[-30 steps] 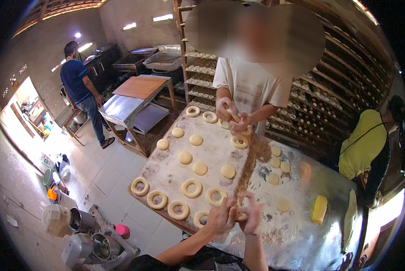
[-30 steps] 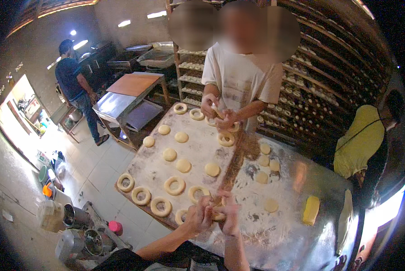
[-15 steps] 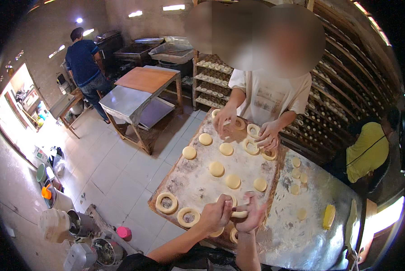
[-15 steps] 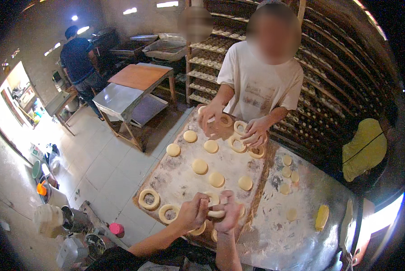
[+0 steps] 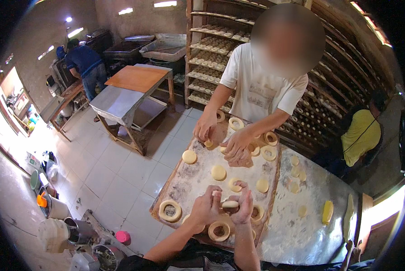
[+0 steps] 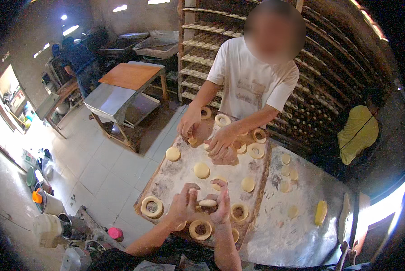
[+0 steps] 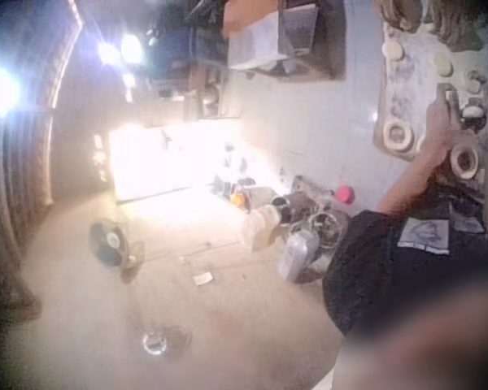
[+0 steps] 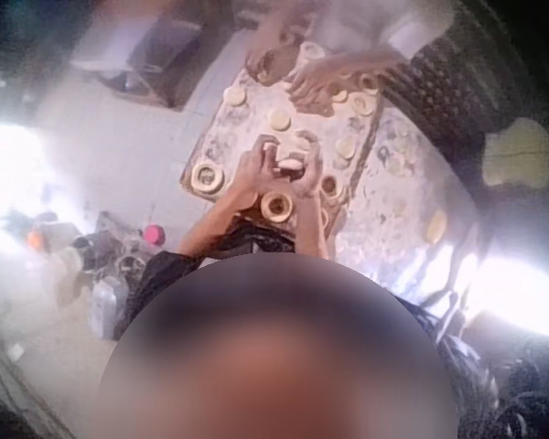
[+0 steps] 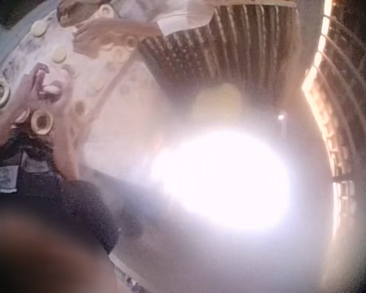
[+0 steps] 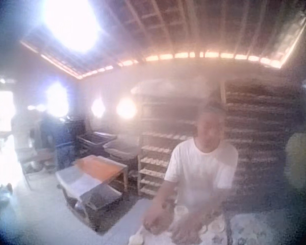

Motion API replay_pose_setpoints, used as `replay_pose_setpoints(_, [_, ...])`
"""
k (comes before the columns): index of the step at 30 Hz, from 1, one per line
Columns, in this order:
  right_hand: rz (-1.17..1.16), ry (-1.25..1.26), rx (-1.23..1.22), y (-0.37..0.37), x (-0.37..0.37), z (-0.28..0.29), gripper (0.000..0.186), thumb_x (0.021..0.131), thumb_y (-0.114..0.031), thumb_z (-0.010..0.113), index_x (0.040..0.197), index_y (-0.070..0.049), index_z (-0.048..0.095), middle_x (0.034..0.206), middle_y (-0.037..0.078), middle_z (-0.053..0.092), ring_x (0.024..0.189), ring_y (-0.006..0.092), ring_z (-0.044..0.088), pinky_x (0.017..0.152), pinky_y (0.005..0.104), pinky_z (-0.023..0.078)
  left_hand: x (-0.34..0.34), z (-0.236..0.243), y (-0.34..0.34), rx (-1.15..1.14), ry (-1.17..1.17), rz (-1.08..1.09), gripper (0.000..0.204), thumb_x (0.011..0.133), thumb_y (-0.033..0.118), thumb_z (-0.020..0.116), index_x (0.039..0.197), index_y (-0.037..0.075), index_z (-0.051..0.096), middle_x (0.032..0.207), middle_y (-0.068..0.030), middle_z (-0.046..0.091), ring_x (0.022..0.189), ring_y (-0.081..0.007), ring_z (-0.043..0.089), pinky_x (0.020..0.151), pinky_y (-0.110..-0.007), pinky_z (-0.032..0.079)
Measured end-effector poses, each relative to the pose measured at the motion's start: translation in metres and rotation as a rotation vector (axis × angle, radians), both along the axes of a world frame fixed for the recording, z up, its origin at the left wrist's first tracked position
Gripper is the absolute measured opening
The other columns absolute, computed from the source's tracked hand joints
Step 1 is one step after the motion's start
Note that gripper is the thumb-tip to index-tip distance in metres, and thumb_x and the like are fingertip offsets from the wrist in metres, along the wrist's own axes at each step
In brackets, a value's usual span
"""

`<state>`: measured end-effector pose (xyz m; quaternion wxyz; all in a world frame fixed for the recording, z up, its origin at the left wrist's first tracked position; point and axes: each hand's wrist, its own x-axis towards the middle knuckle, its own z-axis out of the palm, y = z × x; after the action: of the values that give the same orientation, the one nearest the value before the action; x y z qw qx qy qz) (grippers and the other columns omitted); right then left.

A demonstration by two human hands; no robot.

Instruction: The person shapes small dough balls into ring shapes by hand and places them on a wooden board. Other workers are visible in the background handling trays and dough.

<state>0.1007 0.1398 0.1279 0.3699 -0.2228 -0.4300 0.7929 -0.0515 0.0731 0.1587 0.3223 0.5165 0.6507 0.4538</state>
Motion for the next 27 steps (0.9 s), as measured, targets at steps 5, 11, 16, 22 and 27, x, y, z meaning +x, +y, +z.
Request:
replay_pose_setpoints(5, [0.111,-0.522,0.128,0.015,-0.026,-0.004,0.070,0.102,-0.060,0.041,0.148,-0.008,0.033,0.116,0.016,0.060,0.092,0.0212,0.059,0.078,0.0323,0.048,-0.008,-0.003,0.016,-0.095,-0.055,0.035,0.034,0.107,0.036,0.044,0.122,0.007,0.049,0.083,-0.0304,0.064,0.072,-0.0476,0.065,0.064,-0.054,0.050])
replay_pose_setpoints(11, [-0.196,-1.185,0.509,0.028,-0.051,0.007,0.079,0.100,-0.045,0.052,0.157,-0.012,0.010,0.134,0.032,0.053,0.119,0.0484,0.055,0.105,0.0553,0.041,-0.047,-0.031,0.044,-0.163,0.662,0.201,0.050,0.098,0.040,0.056,0.133,0.005,0.046,0.098,-0.0268,0.061,0.089,-0.0416,0.062,0.076,-0.052,0.051])
replay_pose_setpoints(16, [-0.088,-1.547,0.819,0.013,-0.045,0.003,0.085,0.091,-0.037,0.065,0.158,-0.012,0.019,0.136,0.023,0.054,0.127,0.0411,0.050,0.105,0.0554,0.039,-0.053,-0.041,0.020,-0.274,0.698,0.006,0.065,0.085,0.031,0.074,0.139,0.007,0.045,0.107,-0.0191,0.056,0.099,-0.0376,0.059,0.080,-0.050,0.049])
replay_pose_setpoints(22, [-0.041,-1.597,0.961,-0.002,-0.058,-0.011,0.083,0.083,-0.035,0.072,0.153,-0.012,0.034,0.123,0.016,0.058,0.116,0.0330,0.055,0.097,0.0537,0.041,-0.047,-0.040,0.018,-0.306,0.691,0.043,0.080,0.077,0.026,0.080,0.145,0.010,0.041,0.114,-0.0185,0.056,0.107,-0.0377,0.056,0.084,-0.050,0.048])
replay_pose_setpoints(27, [-0.131,-1.523,0.958,-0.004,-0.032,0.002,0.078,0.084,-0.034,0.072,0.151,-0.014,0.037,0.118,0.015,0.058,0.110,0.0330,0.056,0.094,0.0541,0.042,-0.044,-0.036,0.018,-0.325,0.658,0.042,0.082,0.076,0.027,0.081,0.146,0.009,0.042,0.119,-0.0202,0.056,0.111,-0.0388,0.055,0.090,-0.051,0.047])
